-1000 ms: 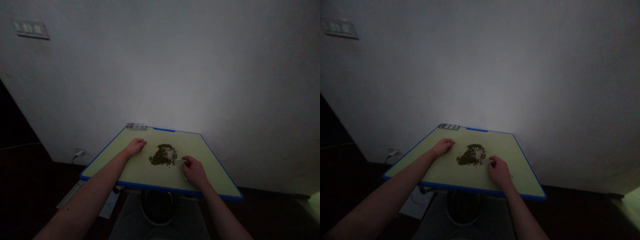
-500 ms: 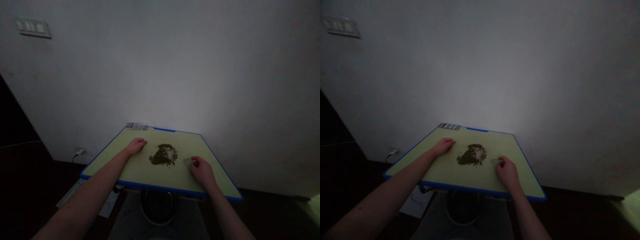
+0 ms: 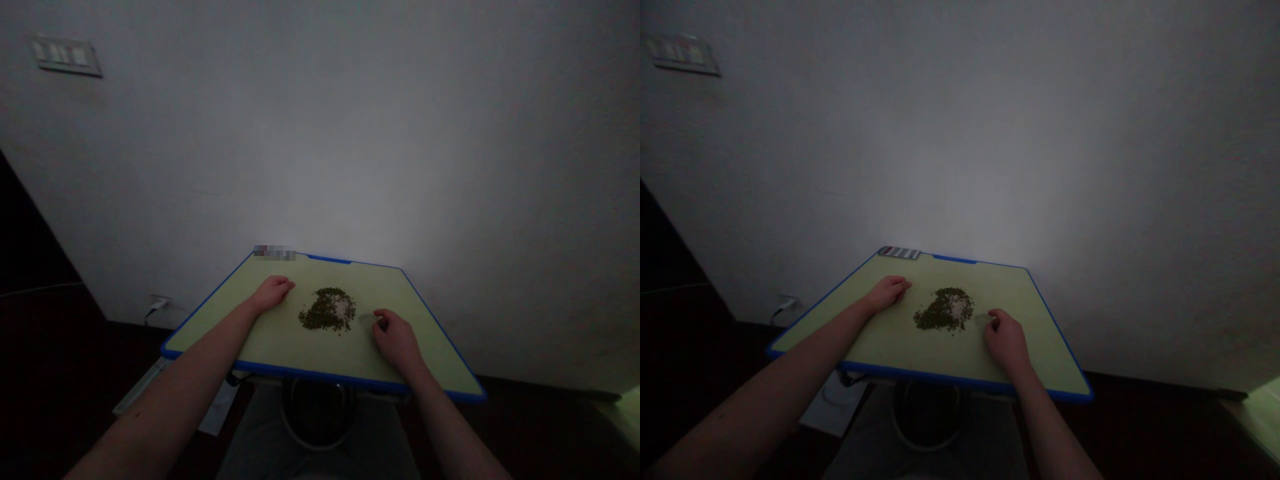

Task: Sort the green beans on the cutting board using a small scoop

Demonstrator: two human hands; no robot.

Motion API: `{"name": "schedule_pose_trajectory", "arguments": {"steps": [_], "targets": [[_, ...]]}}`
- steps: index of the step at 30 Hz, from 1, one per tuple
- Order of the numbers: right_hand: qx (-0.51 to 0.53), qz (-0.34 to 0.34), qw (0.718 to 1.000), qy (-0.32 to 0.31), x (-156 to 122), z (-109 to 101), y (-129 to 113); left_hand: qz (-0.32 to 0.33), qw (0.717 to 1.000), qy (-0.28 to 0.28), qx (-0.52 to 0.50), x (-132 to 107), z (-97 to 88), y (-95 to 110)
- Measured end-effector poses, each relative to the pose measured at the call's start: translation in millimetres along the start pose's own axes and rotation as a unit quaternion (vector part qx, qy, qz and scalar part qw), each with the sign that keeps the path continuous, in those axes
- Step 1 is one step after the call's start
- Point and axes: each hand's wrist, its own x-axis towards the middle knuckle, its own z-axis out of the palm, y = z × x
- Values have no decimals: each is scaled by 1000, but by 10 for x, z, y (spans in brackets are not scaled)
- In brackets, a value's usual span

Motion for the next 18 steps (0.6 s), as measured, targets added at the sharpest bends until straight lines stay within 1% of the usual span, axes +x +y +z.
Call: {"name": "schedule_pose_trajectory", "arguments": {"steps": [5, 13, 18], "targets": [[-2, 4, 1000, -2, 45, -38, 62, -13, 1000, 1, 0, -13, 4, 27], [24, -19, 999, -25, 96, 16, 34, -10, 1000, -3, -16, -3, 15, 28], [33, -33, 998, -35, 84, 23, 39, -8, 1000, -2, -3, 20, 12, -16]]}}
